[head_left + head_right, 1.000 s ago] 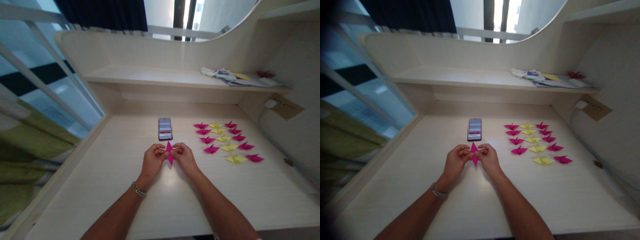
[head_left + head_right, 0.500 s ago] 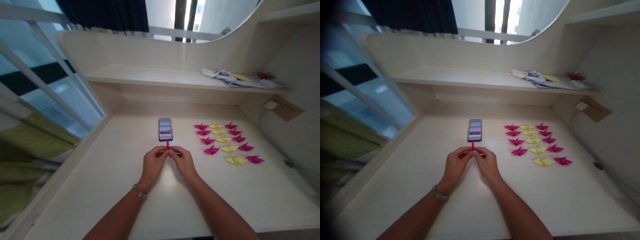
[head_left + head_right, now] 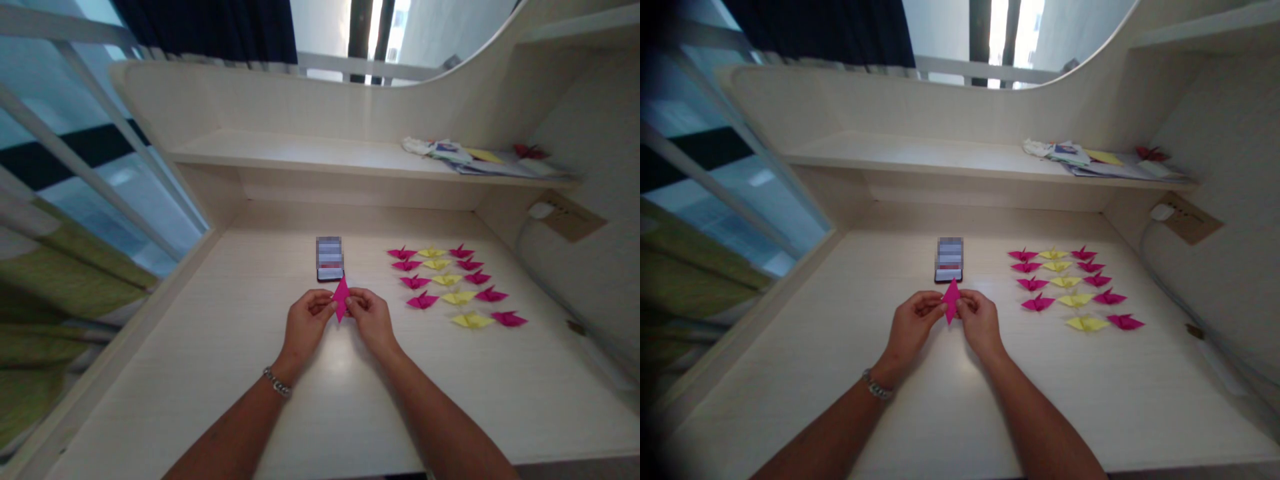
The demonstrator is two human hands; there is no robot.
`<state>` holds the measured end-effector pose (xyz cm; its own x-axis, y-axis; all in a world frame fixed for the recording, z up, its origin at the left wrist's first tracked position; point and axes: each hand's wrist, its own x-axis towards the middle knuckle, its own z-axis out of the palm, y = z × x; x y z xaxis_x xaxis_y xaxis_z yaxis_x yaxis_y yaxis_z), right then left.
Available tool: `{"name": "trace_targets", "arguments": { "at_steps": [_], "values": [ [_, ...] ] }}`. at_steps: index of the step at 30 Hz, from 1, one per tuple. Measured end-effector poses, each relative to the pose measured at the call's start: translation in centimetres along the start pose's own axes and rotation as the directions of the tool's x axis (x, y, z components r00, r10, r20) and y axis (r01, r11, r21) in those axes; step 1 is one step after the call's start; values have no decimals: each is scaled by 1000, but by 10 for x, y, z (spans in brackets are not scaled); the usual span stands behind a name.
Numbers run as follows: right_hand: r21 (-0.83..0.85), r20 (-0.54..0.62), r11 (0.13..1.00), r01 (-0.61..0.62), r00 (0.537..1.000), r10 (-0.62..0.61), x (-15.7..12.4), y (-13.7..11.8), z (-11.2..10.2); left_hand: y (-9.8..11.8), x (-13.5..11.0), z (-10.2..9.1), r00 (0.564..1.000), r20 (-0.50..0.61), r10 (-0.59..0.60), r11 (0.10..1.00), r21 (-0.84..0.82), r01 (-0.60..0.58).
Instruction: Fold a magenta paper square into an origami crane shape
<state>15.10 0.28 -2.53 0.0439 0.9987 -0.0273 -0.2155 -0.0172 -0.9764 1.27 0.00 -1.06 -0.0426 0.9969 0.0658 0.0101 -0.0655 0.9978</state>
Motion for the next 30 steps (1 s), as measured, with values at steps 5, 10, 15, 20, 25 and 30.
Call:
{"name": "trace_targets", "arguments": {
  "at_steps": [5,10,15,20,25,30],
  "values": [
    [32,-24,999,26,999,-26,-3,-6,1,-4,2,-1,1000,-1,-21,999,-31,20],
    [-4,-39,1000,28,999,-28,-2,-5,0,-2,2,-1,999,17,-28,999,-20,28],
    [17,-32,999,32,999,-31,-2,-5,0,-1,1,-1,999,16,-39,999,-25,39],
    [19,-28,999,38,999,-37,-3,-6,1,-3,1,-1,999,26,-21,999,-28,22],
    [23,-34,999,28,999,-27,-3,-8,1,-3,1,-2,999,31,-14,999,-33,15],
    [29,-55,999,22,998,-21,-3,-7,1,-4,1,-1,999,38,-17,999,-48,19]
  ]
}}
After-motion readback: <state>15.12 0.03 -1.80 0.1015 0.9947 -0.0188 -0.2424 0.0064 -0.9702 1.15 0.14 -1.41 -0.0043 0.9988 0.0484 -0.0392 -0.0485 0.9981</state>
